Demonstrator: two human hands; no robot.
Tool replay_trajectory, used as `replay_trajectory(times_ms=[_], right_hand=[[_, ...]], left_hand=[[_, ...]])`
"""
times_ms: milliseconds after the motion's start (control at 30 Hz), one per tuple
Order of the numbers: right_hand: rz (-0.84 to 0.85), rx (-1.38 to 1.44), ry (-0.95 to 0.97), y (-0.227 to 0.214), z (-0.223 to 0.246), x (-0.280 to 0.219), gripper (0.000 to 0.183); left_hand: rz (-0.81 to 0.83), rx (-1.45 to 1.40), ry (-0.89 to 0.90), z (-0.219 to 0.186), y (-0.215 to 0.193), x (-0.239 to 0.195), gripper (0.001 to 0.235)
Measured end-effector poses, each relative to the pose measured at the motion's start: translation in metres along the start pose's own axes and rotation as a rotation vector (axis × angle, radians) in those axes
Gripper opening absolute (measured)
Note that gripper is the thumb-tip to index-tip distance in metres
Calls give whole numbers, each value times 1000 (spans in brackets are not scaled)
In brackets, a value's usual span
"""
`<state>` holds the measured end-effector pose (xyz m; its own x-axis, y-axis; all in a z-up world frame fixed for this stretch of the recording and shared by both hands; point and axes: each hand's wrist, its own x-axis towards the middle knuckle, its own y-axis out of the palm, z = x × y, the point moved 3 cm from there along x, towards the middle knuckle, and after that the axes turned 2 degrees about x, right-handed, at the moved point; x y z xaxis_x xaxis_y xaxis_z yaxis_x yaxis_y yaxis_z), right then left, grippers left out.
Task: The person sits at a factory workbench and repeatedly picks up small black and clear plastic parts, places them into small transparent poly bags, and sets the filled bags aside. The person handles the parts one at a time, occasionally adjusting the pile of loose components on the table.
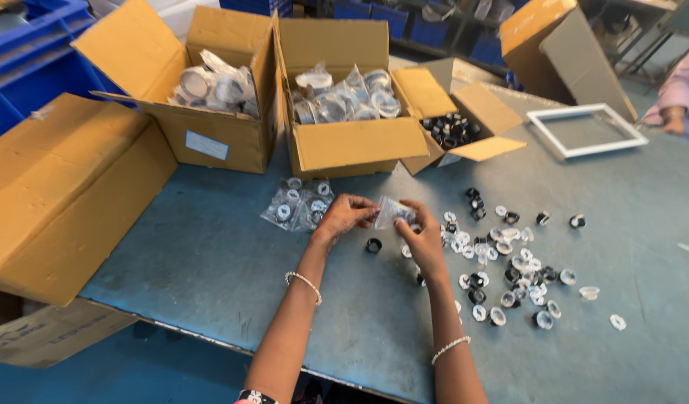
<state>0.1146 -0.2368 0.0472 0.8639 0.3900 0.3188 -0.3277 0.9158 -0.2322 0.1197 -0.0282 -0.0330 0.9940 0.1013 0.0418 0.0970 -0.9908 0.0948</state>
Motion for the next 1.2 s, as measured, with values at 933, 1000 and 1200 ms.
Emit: replay_trajectory(times_ms=[933,1000,1200], right_hand=[[121,-95,-76,6,3,-7,16],[123,-102,-71,6,4,-8,16],[133,-93,-78,5,5,-8,16]], left_hand=[[81,-139,-49,-5,16,-17,25],[85,-148,-46,-5,17,-17,26],[44,-102,-78,-5,17,-18,24]])
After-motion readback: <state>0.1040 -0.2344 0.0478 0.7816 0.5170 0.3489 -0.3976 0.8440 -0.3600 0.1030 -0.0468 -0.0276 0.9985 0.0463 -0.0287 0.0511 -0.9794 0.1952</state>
